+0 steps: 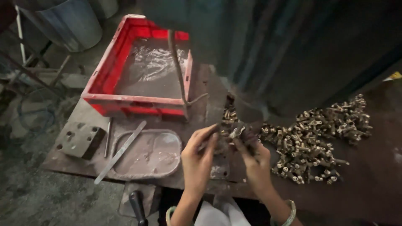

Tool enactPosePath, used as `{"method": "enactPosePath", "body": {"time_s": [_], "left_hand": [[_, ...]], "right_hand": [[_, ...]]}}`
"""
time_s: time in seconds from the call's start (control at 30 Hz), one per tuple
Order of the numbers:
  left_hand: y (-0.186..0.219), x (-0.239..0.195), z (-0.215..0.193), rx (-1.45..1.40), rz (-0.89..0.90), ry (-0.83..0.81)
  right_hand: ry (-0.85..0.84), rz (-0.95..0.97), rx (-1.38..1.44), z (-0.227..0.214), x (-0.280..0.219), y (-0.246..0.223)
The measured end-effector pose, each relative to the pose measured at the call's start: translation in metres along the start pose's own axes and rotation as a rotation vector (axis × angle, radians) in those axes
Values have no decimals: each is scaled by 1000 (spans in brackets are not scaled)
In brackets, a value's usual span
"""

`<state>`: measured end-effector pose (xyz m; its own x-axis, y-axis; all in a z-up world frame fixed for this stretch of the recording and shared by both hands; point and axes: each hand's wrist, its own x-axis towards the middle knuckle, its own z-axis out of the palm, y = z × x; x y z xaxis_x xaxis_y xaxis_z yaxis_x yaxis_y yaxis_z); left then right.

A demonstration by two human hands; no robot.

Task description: The person sits at a workbench and presses brass faucet handle components one at a time under a bench-mounted arbor press, pulling the press lever by hand. After each press, the person sets the finished part onto a growing pile of brass parts on the bench and picks up the next unfinished part.

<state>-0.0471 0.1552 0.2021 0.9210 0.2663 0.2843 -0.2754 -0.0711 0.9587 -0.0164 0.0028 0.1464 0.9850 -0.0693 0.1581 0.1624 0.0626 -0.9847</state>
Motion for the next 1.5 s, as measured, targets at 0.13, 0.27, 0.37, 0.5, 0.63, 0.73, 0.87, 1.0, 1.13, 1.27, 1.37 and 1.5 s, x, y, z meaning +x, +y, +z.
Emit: {"method": "enactPosePath", "body": {"time_s": [0.13,0.27,0.37,0.5,0.63,0.73,0.87,1.0,1.13,1.27,1.37,1.5], "left_hand": [[-74,-29,41,380,135,-135],[-189,-35,103,896,462,-521],[-202,-32,113,987,686,-379],[-101,-30,89,352,7,-301],[-124,-74,56,-385,-567,-223],[-79,-78,26,-471,-638,-284],[5,-72,0,-201,-278,-306],[-45,-51,-23,895,755,-393],[-53,-58,-19,727,456,-341],[-65,-56,-8,974,269,-346],[-82,-46,16,1129,327,-358],[-145,-27,93,861,465,-270]], "right_hand": [[-147,20,88,-8,8,-7],[-155,94,25,-14,12,-6],[-170,25,-77,-23,21,-5],[-390,192,-56,-42,45,-6],[-554,429,5,-50,69,-32],[-605,408,-355,-53,77,-36],[-686,320,-194,-58,78,-21],[-714,225,-127,-51,75,-26],[-732,151,-176,-51,83,-29],[-714,185,-171,-54,75,-8],[-715,138,-139,-54,81,-10],[-694,157,-125,-50,63,-20]]}}
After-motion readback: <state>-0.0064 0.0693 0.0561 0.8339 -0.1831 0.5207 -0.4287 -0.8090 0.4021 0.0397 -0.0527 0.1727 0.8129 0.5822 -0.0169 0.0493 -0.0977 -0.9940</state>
